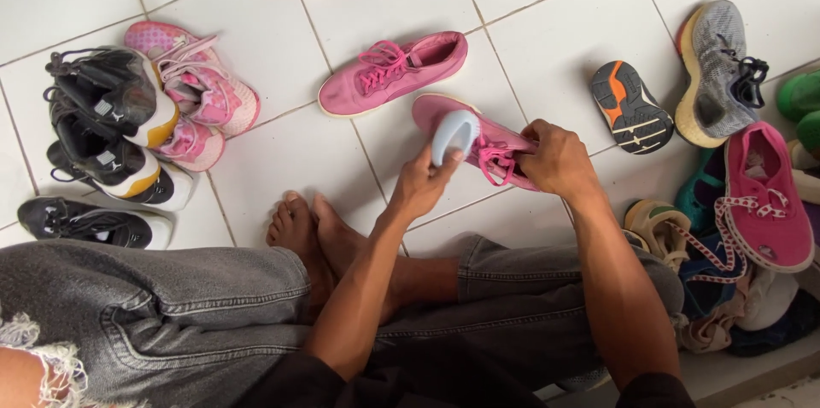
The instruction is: The person sits on a tiled floor surrounded by many shoes and uses a handheld brush to clean a pink sneaker. They scrub the upper, toe, and sole areas of the shoe repeatedly.
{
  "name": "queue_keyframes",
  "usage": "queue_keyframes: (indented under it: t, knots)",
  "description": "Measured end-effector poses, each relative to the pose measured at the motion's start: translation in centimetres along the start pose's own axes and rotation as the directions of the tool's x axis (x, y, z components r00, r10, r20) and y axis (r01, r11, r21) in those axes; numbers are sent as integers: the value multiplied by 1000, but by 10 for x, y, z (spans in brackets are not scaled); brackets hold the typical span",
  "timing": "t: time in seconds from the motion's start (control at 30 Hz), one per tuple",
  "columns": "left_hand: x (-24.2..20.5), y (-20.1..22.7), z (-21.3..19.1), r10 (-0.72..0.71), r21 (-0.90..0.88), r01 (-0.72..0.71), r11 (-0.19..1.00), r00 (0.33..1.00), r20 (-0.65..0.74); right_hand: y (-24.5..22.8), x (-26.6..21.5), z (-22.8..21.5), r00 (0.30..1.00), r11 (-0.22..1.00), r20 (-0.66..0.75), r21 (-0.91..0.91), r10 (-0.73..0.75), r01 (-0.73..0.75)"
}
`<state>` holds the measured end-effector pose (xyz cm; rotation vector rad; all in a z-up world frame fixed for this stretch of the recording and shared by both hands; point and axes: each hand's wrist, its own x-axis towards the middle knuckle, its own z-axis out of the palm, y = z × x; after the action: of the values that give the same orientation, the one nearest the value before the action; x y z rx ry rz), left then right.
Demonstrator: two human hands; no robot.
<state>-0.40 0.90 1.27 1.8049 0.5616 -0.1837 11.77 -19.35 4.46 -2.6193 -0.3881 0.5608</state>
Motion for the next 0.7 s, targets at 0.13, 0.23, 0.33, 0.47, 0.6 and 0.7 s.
queue_keyframes:
  t: [0.13,0.23,0.33,0.47,0.6,0.7]
  knots:
    - [7,-11,-8,-24,19,26,999,995,-92,-1,-3,-6,997,999,62,-4,51,-50]
    - [7,-18,-12,-98,26,104,994,977,-188,-14,-3,-8,990,998,123,12,65,-67]
    - [13,-42,13,9,-1,-9,1000,1000,-1,-10,0,-9,977,994,190,-49,101,-93]
    - [11,-25,3,-20,0,20,1000,1000,17,4,9,-10,950,985,261,-50,172,-165]
    - [-8,11,-19,-173,12,176,984,975,-138,-14,3,-21,913,978,370,42,173,-203]
    - [-2,1,0,-55,-76,59,995,997,54,-16,0,-30,900,886,410,348,151,-306]
